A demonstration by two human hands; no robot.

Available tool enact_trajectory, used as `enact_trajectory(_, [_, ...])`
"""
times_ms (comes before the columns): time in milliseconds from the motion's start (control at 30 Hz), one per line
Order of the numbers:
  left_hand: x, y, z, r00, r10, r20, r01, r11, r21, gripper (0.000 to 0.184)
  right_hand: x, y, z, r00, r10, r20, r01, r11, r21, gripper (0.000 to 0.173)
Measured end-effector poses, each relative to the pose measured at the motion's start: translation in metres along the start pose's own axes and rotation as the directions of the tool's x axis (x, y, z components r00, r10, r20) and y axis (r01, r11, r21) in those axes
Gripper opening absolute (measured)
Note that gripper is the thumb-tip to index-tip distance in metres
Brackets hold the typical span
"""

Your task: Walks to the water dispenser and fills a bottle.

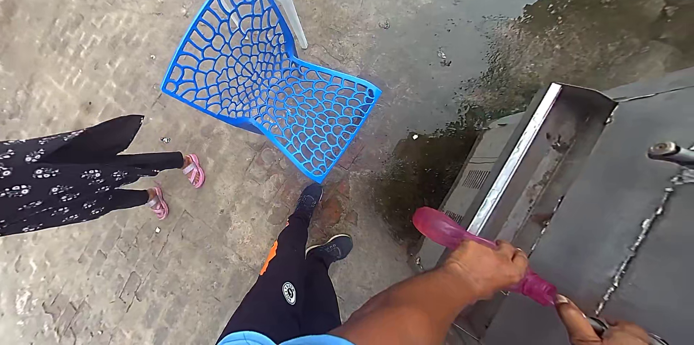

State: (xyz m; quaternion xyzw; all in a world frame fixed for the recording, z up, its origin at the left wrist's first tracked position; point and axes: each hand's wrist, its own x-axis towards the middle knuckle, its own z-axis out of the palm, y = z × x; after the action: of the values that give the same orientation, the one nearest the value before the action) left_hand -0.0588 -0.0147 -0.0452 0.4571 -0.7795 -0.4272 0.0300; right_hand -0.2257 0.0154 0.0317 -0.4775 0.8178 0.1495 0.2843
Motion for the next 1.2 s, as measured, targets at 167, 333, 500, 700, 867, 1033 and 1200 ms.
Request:
enact_trajectory(167, [0.0, 0.003, -0.004, 0.999, -0.008, 0.047, 0.009, 1.0, -0.029, 0.049, 0.0, 0.004, -0.002, 1.0, 0.019, 0.021, -0.018, 0.999, -0.027, 0.083])
enact_trajectory(333, [-0.002, 0.001, -0.012, 0.999, -0.007, 0.049, 0.009, 0.999, -0.032, 0.055, -0.005, -0.016, -0.005, 0.999, 0.041, -0.016, -0.041, 0.999, 0.007, 0.07])
enact_trajectory(500, [0.003, 0.004, -0.004, 0.997, -0.004, 0.071, 0.004, 1.0, 0.009, 0.06, -0.01, -0.019, -0.014, 0.982, 0.187, 0.032, -0.187, 0.982, -0.027, 0.07])
enact_trajectory(700, [0.006, 0.003, 0.005, 0.994, -0.046, 0.095, 0.037, 0.995, 0.096, 0.065, -0.01, -0.014, -0.01, 0.983, 0.177, 0.051, -0.174, 0.983, -0.052, 0.071])
enact_trajectory(867, [0.006, 0.001, 0.004, 0.993, -0.023, 0.115, 0.013, 0.996, 0.087, 0.07, -0.012, -0.017, -0.012, 0.985, 0.166, 0.038, -0.165, 0.986, -0.03, 0.07])
enact_trajectory(1033, [0.007, 0.001, 0.004, 0.993, -0.027, 0.117, 0.017, 0.996, 0.092, 0.07, -0.01, -0.017, -0.011, 0.986, 0.164, 0.036, -0.162, 0.986, -0.043, 0.07])
enact_trajectory(1200, [0.007, 0.002, 0.003, 0.99, -0.038, 0.136, 0.024, 0.995, 0.099, 0.07, -0.011, -0.017, -0.011, 0.987, 0.158, 0.033, -0.157, 0.987, -0.043, 0.07])
